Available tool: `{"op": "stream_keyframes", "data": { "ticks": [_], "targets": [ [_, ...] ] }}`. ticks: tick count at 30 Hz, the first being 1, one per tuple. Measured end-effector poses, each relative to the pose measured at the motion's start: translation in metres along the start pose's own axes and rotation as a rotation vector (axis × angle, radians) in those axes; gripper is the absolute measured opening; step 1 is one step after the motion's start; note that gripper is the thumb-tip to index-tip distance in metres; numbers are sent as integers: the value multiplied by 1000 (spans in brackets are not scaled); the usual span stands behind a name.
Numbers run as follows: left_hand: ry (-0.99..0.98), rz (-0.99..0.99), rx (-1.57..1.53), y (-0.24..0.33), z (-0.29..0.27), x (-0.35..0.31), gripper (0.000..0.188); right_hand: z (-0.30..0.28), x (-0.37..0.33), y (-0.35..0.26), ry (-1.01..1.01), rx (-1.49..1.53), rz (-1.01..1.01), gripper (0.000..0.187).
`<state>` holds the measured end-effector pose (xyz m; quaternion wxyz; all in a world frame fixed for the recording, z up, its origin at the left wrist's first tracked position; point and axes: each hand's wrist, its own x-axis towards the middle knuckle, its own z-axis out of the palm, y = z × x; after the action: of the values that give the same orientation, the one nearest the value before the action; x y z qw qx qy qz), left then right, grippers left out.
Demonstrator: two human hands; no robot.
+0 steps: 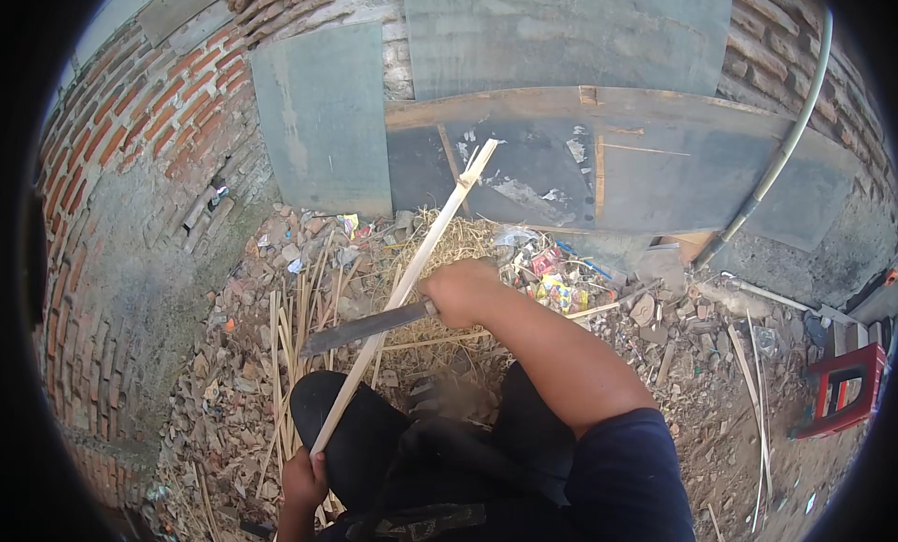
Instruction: The person holds a strip of bamboo and shaves along its surface using a knife.
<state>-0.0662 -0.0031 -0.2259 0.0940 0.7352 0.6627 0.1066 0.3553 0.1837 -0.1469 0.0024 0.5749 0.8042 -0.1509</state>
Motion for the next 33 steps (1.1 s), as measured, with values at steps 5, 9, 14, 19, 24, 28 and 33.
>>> {"op": "stream_keyframes", "data": {
  "ticks": [5, 9, 14, 19, 24, 28, 33],
  "targets": [
    [13, -40, 50, -6, 4, -1, 35, 11, 8, 109, 435, 214, 663, 22],
    [-23, 2, 94, -4, 1, 10, 37, 40, 9, 130, 433, 155, 702, 24],
    [32, -2, 98, -8, 5, 2, 37, 37, 13, 132, 403, 409, 541, 24],
    [17, -7, 99, 1, 2, 7, 37, 44, 15, 136, 57, 1084, 570, 34],
    [26, 0, 36, -1, 3, 5, 36, 19, 4, 103, 326, 435, 442, 29],
    [20, -24, 17, 3, 1, 5, 37, 2, 0, 51, 198, 178, 266, 27],
    [25, -4, -9, -1, 4, 5, 37, -3, -2, 0, 58, -20, 29, 23]
  ]
}}
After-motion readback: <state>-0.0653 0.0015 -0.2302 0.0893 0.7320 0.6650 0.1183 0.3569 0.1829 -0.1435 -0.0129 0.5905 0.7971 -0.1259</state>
